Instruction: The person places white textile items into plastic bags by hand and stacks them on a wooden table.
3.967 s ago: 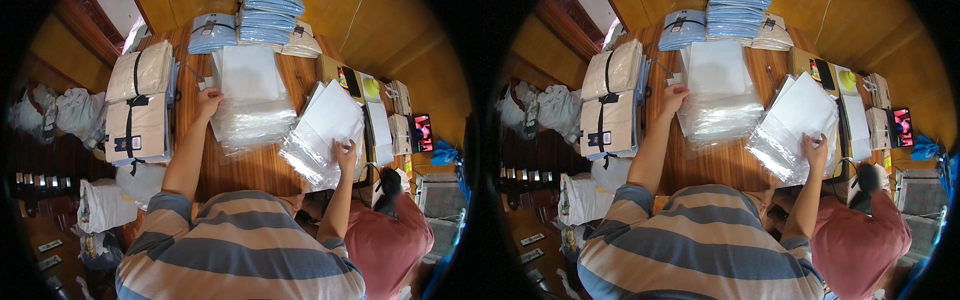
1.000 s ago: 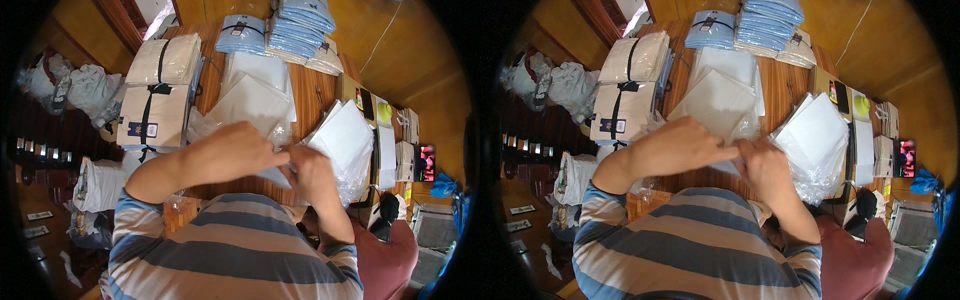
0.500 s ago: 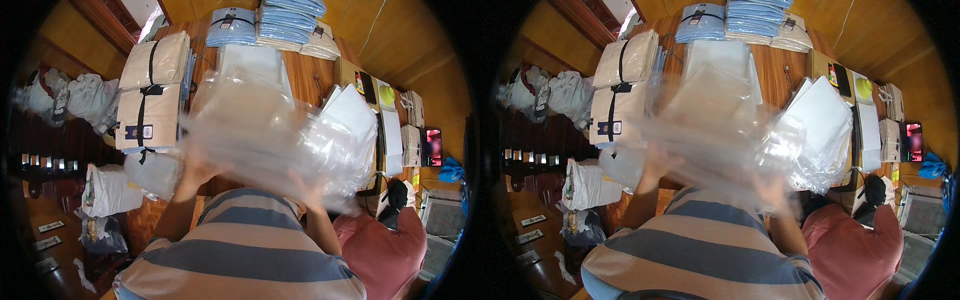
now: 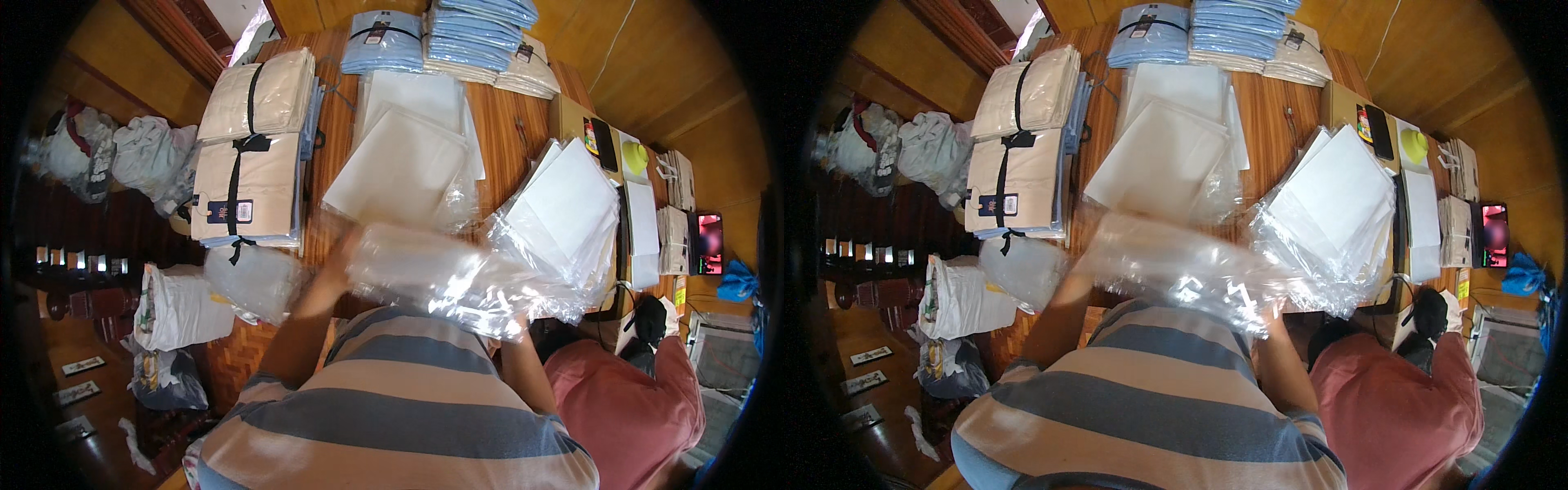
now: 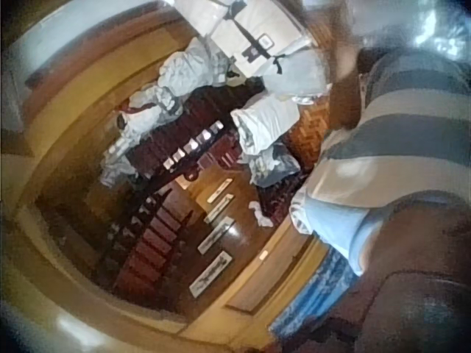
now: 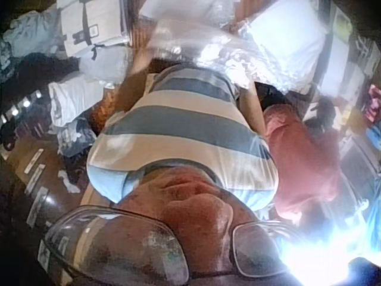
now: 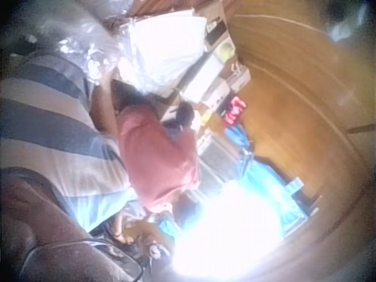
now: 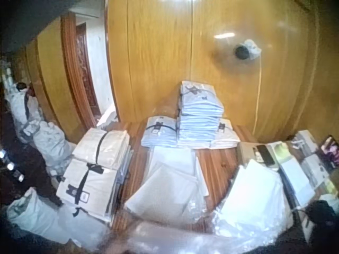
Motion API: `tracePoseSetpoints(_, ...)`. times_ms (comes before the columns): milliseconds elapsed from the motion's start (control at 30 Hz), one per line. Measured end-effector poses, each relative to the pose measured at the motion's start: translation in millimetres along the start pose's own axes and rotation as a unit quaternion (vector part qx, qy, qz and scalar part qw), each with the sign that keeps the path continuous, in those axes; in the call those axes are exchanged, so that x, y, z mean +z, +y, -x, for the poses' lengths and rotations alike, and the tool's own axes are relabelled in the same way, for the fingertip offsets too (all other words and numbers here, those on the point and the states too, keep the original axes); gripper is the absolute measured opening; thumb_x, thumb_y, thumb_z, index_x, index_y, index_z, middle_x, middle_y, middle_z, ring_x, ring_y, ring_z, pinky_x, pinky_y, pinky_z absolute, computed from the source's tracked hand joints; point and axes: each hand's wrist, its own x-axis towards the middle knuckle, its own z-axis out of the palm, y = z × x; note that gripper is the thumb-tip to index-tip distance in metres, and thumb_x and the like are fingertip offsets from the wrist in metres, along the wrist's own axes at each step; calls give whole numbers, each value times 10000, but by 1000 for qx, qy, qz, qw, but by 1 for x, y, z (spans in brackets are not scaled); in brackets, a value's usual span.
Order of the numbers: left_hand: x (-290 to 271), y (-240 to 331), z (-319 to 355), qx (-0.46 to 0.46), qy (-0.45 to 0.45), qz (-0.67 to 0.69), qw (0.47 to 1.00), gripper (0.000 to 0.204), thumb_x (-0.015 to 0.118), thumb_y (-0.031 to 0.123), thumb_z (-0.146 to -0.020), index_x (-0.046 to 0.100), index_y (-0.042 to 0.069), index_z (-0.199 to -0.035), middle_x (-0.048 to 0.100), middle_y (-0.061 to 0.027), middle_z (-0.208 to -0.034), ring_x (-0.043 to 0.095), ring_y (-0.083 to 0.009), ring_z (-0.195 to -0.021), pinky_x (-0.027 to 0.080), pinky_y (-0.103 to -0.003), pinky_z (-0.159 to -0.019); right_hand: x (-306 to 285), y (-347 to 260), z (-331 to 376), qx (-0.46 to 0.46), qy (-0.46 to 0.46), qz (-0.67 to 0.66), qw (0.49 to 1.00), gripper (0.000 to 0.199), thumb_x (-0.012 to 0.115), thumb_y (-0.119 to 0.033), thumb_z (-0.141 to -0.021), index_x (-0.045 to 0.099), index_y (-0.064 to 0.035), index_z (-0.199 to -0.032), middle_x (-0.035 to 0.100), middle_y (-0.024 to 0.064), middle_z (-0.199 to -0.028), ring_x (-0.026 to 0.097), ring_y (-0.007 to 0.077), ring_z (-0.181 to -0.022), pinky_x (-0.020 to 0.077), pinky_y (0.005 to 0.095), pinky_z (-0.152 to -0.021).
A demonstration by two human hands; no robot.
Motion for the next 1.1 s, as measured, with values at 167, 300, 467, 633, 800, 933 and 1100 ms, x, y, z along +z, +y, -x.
tracePoseSetpoints(167,-40,2,-80,26,261,-36,964,535,713,386,-872,633,-22,-1208,685,-217,-1160,643,-340,-1123,487,-413,-983,-26,-15,-3,10,63,60,996,350,737,-167,-795,666,20,-1082,686,190,-1101,679,320,-998,540,397,-887)
tracePoseSetpoints(300,-60,-22,-87,-151,218,-265,927,641,792,457,-775,644,-40,-1151,685,-271,-1100,655,-415,-1063,515,-455,-912,-66,-56,-10,4,79,161,984,325,741,-181,-787,669,16,-1034,688,192,-1054,680,335,-965,541,409,-864)
tracePoseSetpoints(467,-57,-11,-77,-165,221,-208,939,589,820,452,-749,652,-47,-1014,698,-276,-967,680,-425,-946,534,-458,-806,-103,-174,-42,-57,-58,388,918,298,746,-198,-777,672,12,-975,691,196,-996,683,354,-923,542,423,-834)
tracePoseSetpoints(633,-47,-34,-57,-163,190,-103,963,585,824,469,-760,650,-61,-939,690,-205,-823,697,-306,-815,545,-425,-722,1,-260,-140,-174,-376,643,644,271,741,-224,-759,670,3,-889,676,202,-882,668,392,-854,538,458,-799)
tracePoseSetpoints(800,-34,-53,-56,-252,160,306,904,626,553,633,-948,650,24,-1054,662,-44,-782,628,-149,-646,526,-277,-595,145,-138,-204,-320,-536,673,397,134,727,-135,-744,753,-55,-848,714,162,-829,704,329,-818,547,481,-689)
tracePoseSetpoints(933,-32,-47,-56,-230,105,542,801,687,477,706,-941,610,93,-1220,693,-65,-985,674,-180,-774,561,-343,-665,225,22,-225,-238,-599,687,335,155,691,-157,-779,757,-89,-901,734,89,-927,693,279,-873,548,425,-754)
tracePoseSetpoints(1100,-27,-62,-42,-202,100,556,800,654,532,647,-944,583,96,-1294,697,-64,-1112,701,-214,-882,570,-350,-720,190,23,-228,-310,-639,457,536,200,724,-133,-795,703,-142,-993,696,71,-1085,648,290,-1021,524,409,-915)
